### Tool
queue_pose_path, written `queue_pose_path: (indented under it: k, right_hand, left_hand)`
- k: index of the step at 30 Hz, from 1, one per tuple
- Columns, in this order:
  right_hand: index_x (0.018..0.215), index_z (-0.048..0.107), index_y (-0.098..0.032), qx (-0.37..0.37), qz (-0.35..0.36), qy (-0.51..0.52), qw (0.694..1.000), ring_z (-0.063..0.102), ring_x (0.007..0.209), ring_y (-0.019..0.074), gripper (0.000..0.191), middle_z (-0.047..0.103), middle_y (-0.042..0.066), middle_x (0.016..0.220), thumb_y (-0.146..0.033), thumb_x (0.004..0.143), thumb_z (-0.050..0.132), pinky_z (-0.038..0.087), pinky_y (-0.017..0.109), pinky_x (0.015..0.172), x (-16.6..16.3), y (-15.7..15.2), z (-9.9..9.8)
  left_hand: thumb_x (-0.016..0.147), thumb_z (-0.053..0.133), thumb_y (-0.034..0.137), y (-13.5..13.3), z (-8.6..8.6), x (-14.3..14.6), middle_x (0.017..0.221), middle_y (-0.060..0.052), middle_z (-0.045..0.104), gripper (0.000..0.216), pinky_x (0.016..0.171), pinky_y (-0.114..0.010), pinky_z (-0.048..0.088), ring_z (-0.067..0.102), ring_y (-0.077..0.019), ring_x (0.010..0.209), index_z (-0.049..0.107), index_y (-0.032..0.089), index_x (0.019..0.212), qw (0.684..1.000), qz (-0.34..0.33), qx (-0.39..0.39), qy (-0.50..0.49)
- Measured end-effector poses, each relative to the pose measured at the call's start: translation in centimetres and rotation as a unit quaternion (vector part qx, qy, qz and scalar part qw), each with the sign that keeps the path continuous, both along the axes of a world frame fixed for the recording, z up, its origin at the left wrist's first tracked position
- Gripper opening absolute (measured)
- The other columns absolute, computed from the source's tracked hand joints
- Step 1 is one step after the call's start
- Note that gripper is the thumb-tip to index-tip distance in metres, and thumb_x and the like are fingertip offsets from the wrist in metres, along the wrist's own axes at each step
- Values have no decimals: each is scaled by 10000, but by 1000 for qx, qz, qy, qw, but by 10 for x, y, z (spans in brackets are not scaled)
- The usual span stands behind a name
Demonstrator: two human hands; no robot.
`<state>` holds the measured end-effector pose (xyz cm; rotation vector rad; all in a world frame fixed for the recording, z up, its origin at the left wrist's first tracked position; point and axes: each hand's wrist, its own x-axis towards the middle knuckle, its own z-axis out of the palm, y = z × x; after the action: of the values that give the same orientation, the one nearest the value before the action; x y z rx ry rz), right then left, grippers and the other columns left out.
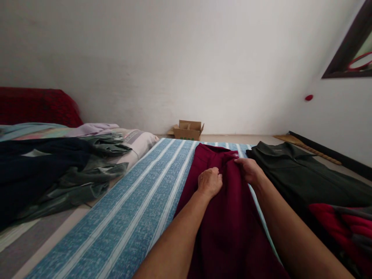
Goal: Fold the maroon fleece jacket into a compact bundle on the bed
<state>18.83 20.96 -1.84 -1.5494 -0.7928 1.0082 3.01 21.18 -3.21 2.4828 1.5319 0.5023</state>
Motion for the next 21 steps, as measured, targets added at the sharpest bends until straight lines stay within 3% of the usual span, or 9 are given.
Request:
queue_pose_path:
  k: [4, 9, 13, 16, 18, 21]
  right_hand:
    - [617, 498, -189, 24, 12, 158, 987, 574, 522, 142, 128, 577, 31, 559, -110, 700, 441, 515, 256, 593, 2, -11, -11]
    - [654, 485, -188, 22, 17, 257, 966, 556, 475, 107, 198, 569, 6, 553, -27, 691, 377, 506, 218, 561, -2, -12, -14]
    - [658, 501, -182, 2, 21, 263, 964, 511, 406, 84, 228, 542, -22, 500, -4, 718, 372, 465, 181, 478, 1, -4, -4]
    - [665, 533, -172, -22, 16, 238, 971, 538, 425, 112, 147, 571, -4, 509, -123, 785, 463, 473, 220, 463, 3, 8, 1]
    - [699, 564, -160, -34, 10, 213, 976, 564, 455, 139, 73, 603, 13, 545, -191, 765, 563, 487, 259, 471, 3, 18, 1]
    - [689, 561, -145, -28, -7, 172, 985, 546, 429, 143, 53, 591, 14, 520, -130, 723, 599, 477, 274, 453, 6, 32, -3]
  left_hand:
    - [851, 426, 320, 3, 3, -1, 897, -105, 687, 245, 746, -322, 459, 641, -238, 875, 623, 179, 888, 999, 25, -24, -2]
    - [826, 459, 346, 5, 6, -6, 881, -91, 692, 241, 724, -328, 461, 643, -246, 858, 634, 187, 871, 1000, 18, -15, -9]
    - [800, 507, 446, 6, 8, -9, 870, -85, 690, 304, 721, -307, 460, 640, -237, 857, 650, 185, 867, 1000, -7, -21, -10]
    - [805, 496, 490, 6, 9, -10, 847, -94, 690, 350, 720, -309, 461, 641, -241, 844, 665, 183, 798, 999, -23, -21, 10]
    - [812, 492, 483, 6, 9, -10, 838, -94, 690, 348, 717, -309, 462, 642, -241, 842, 669, 187, 770, 999, -29, -20, 22]
    - [820, 493, 444, 7, 9, -10, 837, -84, 691, 312, 712, -301, 463, 642, -233, 847, 671, 191, 773, 999, -30, -19, 28]
